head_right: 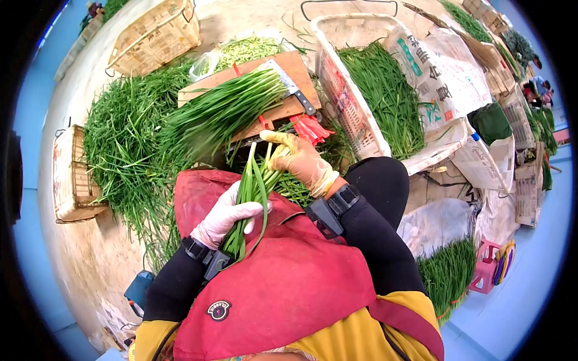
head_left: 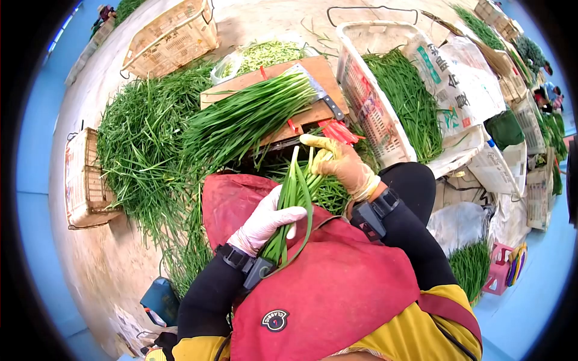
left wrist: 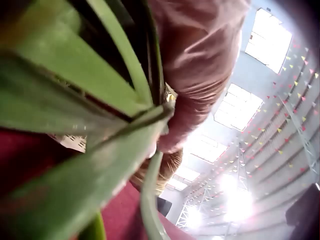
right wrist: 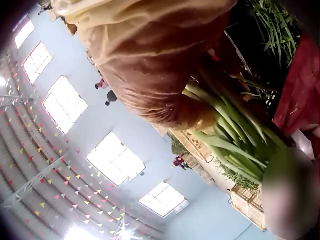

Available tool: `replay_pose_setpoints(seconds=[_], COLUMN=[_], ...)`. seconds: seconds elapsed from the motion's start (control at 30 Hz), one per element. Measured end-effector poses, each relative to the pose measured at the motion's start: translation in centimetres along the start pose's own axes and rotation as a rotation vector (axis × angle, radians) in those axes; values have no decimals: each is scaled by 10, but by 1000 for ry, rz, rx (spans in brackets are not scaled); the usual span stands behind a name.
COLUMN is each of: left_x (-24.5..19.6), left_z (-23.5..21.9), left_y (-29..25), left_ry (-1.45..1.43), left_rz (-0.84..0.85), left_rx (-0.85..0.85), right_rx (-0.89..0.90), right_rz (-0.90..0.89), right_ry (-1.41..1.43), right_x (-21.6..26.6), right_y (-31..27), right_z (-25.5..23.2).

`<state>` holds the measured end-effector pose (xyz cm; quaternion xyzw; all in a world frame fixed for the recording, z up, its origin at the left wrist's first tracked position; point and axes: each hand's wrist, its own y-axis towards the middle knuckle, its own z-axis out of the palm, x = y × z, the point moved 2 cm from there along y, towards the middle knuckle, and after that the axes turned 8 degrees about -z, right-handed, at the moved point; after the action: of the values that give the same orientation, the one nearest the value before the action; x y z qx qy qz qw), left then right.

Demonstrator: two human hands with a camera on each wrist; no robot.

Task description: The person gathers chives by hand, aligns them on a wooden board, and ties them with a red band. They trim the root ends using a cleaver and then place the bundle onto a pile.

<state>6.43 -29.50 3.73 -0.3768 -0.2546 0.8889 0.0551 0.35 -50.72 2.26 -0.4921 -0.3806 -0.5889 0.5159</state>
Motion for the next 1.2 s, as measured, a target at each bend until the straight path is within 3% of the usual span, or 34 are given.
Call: replay_pose_setpoints(seconds=[0.1, 0.17, 0.23, 0.33, 0.4, 0.43, 0.5, 0.53, 0.63, 0.77, 0.83, 0.9, 0.97, 1.0, 1.03, 1.07, 1.1, 1.17, 1.2], left_x=[6, 8, 6, 6, 7, 9, 9, 8, 5, -2, -7, -15, -20, -23, -25, -28, -29, -29, -25], left_z=[-7, -7, -7, -4, 3, 5, 3, 1, -16, -23, -27, -31, -37, -37, -37, -36, -35, -32, -34], left_y=[3, 2, 2, 2, 4, 3, 1, 0, -2, -13, -17, -21, -20, -18, -18, -18, -19, -19, -16], left_ry=[-7, -17, -12, 46, 71, 92, 121, 27, -142, -259, -302, -223, -198, -110, -22, -38, -40, -87, -102], left_rz=[1, -18, 31, 58, 63, 71, 61, 49, 79, 152, 174, 198, 207, 217, 224, 236, 235, 169, 149], left_rx=[-62, -105, -193, -230, -233, -247, -234, -203, -116, -111, -76, -20, 14, -72, -158, -153, -153, -164, -126], right_rx=[-335, -569, -491, -234, -129, 48, 12, 55, -135, -221, -531, -405, -326, -319, -384, -262, -54, 243, 165], right_rz=[-18, -271, -215, -32, 87, 166, 213, 120, 5, -249, -433, -584, -622, -549, -398, -131, 66, -141, -134], right_ry=[40, -23, 53, -175, -279, -124, -72, 41, -46, 219, 198, 269, 248, 54, -95, -485, -489, -1019, -770], right_x=[5, -3, 16, 39, 26, 18, 3, 5, 21, 57, 84, 102, 112, 114, 114, 115, 108, 78, 59], right_y=[-1, 3, -4, -6, 3, 7, 11, 11, -1, -11, -17, -41, -60, -67, -60, -60, -52, -34, -25], right_z=[-8, -28, -37, -15, -2, 0, 11, 17, 14, -50, -88, -135, -160, -164, -142, -114, -93, -59, -51])
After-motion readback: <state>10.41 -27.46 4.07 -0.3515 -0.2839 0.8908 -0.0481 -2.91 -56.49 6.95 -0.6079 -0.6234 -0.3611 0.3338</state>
